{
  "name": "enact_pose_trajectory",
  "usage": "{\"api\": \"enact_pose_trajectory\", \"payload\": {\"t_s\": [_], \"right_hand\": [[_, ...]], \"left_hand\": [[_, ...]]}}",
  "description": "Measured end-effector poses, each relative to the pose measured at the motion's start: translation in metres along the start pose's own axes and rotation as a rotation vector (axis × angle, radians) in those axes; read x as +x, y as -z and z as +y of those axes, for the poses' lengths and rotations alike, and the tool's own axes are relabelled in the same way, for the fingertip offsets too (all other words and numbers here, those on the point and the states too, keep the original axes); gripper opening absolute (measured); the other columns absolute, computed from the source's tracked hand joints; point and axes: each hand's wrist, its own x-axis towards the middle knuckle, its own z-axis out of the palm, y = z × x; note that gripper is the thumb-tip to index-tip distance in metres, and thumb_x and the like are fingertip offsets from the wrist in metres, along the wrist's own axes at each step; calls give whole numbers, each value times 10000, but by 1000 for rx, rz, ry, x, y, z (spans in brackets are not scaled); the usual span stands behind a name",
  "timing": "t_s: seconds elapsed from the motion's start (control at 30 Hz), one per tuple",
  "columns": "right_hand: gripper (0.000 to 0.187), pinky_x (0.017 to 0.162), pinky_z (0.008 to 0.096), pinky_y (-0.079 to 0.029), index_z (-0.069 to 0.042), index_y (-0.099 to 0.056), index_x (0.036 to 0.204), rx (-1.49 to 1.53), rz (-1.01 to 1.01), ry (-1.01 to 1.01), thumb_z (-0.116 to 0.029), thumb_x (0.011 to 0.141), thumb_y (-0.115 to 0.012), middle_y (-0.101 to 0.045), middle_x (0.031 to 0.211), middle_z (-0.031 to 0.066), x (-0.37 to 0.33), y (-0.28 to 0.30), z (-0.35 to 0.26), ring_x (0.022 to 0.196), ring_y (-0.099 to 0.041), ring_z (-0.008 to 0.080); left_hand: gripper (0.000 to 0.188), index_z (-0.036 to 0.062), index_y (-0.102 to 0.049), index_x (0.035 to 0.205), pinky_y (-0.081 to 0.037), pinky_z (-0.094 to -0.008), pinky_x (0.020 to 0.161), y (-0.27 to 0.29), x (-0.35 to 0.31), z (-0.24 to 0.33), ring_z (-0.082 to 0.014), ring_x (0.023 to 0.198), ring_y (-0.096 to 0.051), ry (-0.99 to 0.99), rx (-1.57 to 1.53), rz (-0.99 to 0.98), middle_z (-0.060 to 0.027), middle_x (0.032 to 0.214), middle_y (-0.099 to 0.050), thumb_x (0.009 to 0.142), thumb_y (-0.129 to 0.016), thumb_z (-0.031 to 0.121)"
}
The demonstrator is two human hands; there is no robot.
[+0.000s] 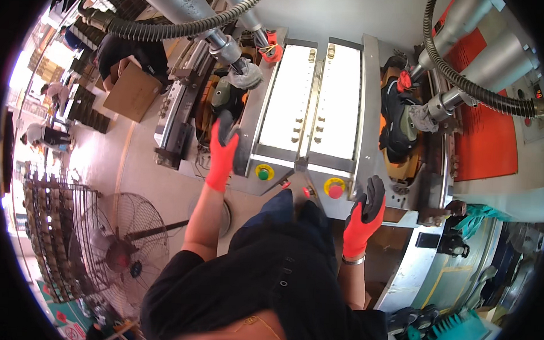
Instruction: The person repeatedly picks up black sneakers from a table, places them into a machine, and removes them after processing. The person handles multiple shoes one at a time in a repetitive cycle.
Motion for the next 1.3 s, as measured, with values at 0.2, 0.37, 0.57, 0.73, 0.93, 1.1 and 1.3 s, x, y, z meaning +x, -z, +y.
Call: {"api": "enact_pose_trajectory", "payload": {"t_s": [0.2,0.37,0.57,0.73,0.93,1.1,1.3], "right_hand": [[604,1105,316,-418,64,-504,1472,-125,24,-74,160,882,-420,-580,1468,149,-46,-45,-40,1362,-548,253],[587,1100,318,-428,59,-575,1415,-222,82,-165,161,858,-419,-619,1404,145,-76,-45,-51,1328,-569,248],[574,1064,314,-455,47,-578,1418,-151,-50,-172,141,861,-480,-645,1362,146,-77,-61,-45,1276,-599,234],[532,1035,329,-470,37,-585,1410,-75,-206,-286,105,882,-574,-656,1351,151,-66,-77,-49,1230,-627,237],[564,1111,386,-449,13,-520,1480,-5,-626,-106,8,930,-648,-647,1389,140,-53,-98,-59,1302,-605,240],[864,1202,425,-376,-41,-237,1661,508,-807,-368,37,911,-659,-418,1616,166,-74,-69,-64,1487,-438,297],[894,1150,368,-397,-37,-207,1662,433,-498,-268,29,918,-699,-434,1578,137,-97,23,-105,1431,-456,226]], "left_hand": [[1001,46,-347,1600,-421,-502,1137,39,160,-85,-437,1402,-480,81,564,-50,-273,1544,-462,811,-852,401],[800,53,-554,1438,-514,-486,1005,27,187,-82,-412,1202,-647,31,737,-80,-232,1265,-691,795,-852,423],[324,-35,-749,1046,-521,-308,723,121,228,-100,-143,786,-669,237,-14,-15,-82,916,-760,893,-814,244],[319,-65,-737,1173,-544,-286,827,139,114,-6,-135,896,-682,338,-270,2,-74,1009,-759,957,-748,170],[379,-78,-695,1266,-542,-312,916,165,-54,79,-162,1027,-684,302,-268,151,-109,1142,-740,998,-683,189],[462,-77,-616,1382,-524,-333,978,128,-143,150,-185,1103,-662,284,-373,69,-108,1247,-703,1009,-658,194],[583,-74,-551,1449,-479,-356,1059,44,-235,190,-222,1229,-620,117,-296,-177,-139,1348,-659,994,-692,262]]}}
